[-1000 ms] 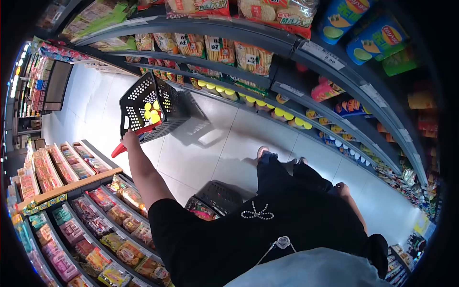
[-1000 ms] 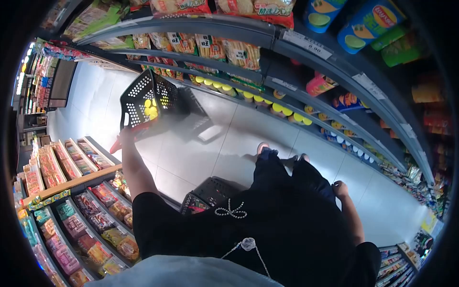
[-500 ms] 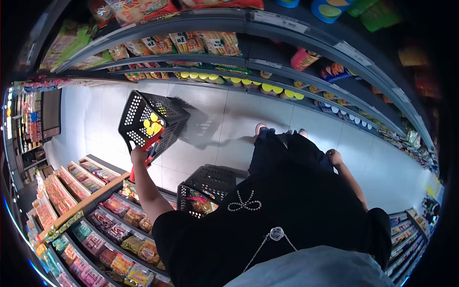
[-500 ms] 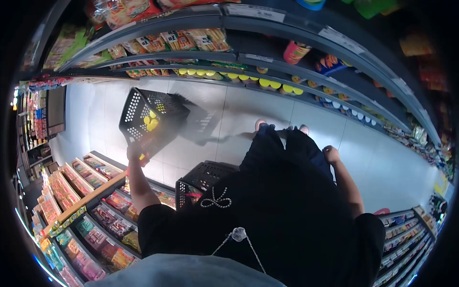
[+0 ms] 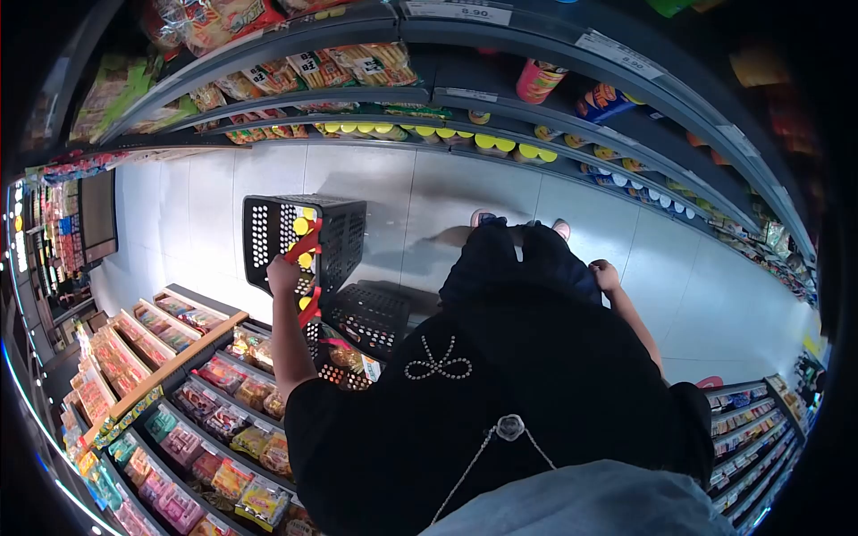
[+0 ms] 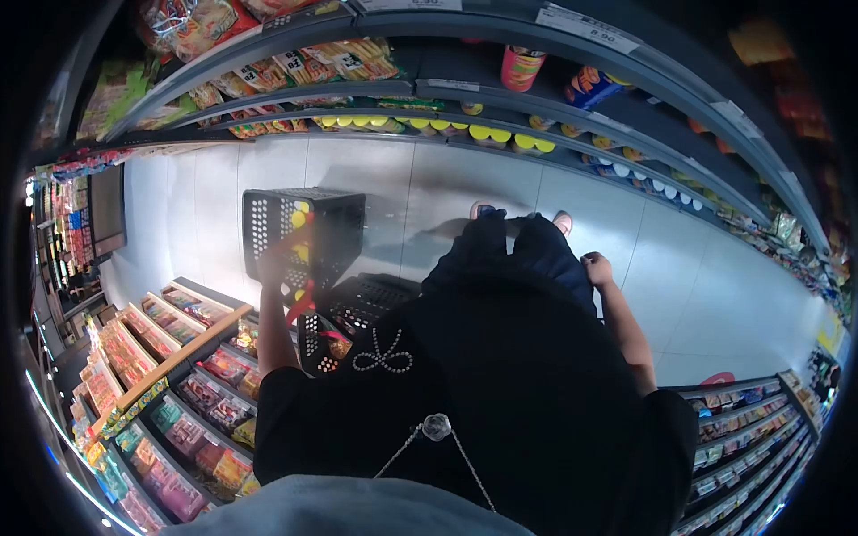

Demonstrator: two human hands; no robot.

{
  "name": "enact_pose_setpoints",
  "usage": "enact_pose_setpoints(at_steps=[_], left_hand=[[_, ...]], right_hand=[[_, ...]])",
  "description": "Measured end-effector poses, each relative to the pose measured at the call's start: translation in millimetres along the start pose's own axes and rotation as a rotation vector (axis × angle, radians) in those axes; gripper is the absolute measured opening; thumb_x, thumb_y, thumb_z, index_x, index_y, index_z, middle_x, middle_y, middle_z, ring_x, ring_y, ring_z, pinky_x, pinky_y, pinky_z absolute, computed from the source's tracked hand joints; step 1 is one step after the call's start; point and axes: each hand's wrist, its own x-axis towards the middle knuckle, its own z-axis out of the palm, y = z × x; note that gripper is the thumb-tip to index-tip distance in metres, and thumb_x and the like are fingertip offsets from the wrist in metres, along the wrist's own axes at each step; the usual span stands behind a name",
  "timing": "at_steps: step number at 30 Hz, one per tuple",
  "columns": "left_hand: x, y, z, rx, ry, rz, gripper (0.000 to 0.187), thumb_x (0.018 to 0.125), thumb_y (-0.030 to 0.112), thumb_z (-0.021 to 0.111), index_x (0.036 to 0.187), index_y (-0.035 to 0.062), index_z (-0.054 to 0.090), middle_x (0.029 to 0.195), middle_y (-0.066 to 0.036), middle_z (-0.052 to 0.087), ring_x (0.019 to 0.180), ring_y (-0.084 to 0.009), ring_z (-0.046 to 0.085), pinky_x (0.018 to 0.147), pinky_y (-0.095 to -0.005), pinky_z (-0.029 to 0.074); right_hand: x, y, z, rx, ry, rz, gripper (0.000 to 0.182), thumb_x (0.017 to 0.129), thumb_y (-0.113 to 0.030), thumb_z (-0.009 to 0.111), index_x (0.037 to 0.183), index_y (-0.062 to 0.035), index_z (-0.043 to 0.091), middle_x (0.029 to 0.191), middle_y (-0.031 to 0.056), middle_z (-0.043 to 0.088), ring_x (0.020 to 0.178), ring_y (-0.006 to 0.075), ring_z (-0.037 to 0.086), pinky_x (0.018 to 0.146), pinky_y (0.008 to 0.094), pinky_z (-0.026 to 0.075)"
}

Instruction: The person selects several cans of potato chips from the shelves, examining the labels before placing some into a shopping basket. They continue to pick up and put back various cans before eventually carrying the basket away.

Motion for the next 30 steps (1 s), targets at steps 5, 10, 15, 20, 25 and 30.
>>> enact_pose_setpoints(at_steps=[5,10,15,20,25,30], left_hand=[[-24.7,58.0,-10.9,0.055,0.042,0.003,0.018,0.072,0.013,0.058,0.078,-0.0032,0.057,0.077,-0.024,0.062,0.077,-0.0387,0.062,0.068,-0.0454,0.050],[-36.4,72.2,11.9,0.020,0.030,0.036,0.018,0.072,0.013,0.057,0.077,-0.0040,0.058,0.073,-0.023,0.062,0.074,-0.0377,0.062,0.066,-0.0449,0.050],[-72.7,136.4,5.6,0.047,0.006,-0.003,0.019,0.071,0.013,0.057,0.076,-0.0046,0.059,0.073,-0.024,0.061,0.073,-0.0382,0.062,0.066,-0.0451,0.050],[-96.6,172.0,24.9,0.089,0.045,0.043,0.020,0.072,0.015,0.058,0.076,-0.0046,0.059,0.073,-0.023,0.061,0.073,-0.0377,0.062,0.066,-0.0444,0.050],[-114.5,210.9,41.7,0.123,0.044,0.082,0.022,0.072,0.017,0.060,0.076,-0.0045,0.059,0.073,-0.023,0.061,0.073,-0.0373,0.062,0.066,-0.0438,0.051],[-139.0,275.1,40.7,0.091,0.024,0.011,0.023,0.071,0.017,0.061,0.077,-0.0043,0.059,0.072,-0.023,0.061,0.072,-0.0370,0.062,0.066,-0.0437,0.051]], right_hand=[[0.3,8.8,15.1,0.111,-0.006,0.054,0.028,0.081,-0.023,0.054,0.095,-0.0014,0.065,0.095,0.0160,0.065,0.092,0.0258,0.061,0.081,0.0339,0.046],[8.0,24.0,19.4,0.177,0.019,0.048,0.030,0.079,-0.026,0.054,0.095,-0.0031,0.065,0.090,0.0166,0.065,0.088,0.0273,0.062,0.079,0.0342,0.047],[16.4,38.0,7.4,0.211,0.000,0.058,0.026,0.081,-0.019,0.053,0.095,-0.0009,0.065,0.093,0.0142,0.066,0.087,0.0229,0.062,0.078,0.0319,0.047],[28.2,59.9,-5.9,0.214,-0.016,0.040,0.026,0.082,-0.018,0.052,0.096,-0.0004,0.063,0.090,0.0129,0.066,0.084,0.0208,0.062,0.077,0.0304,0.047],[43.3,97.7,-15.0,0.293,-0.003,0.067,0.026,0.083,-0.019,0.052,0.097,0.0003,0.063,0.090,0.0132,0.066,0.083,0.0207,0.062,0.076,0.0295,0.047],[70.5,158.3,-14.4,0.174,0.026,0.040,0.030,0.080,-0.024,0.055,0.098,-0.0007,0.064,0.092,0.0148,0.066,0.084,0.0235,0.064,0.076,0.0315,0.048]])
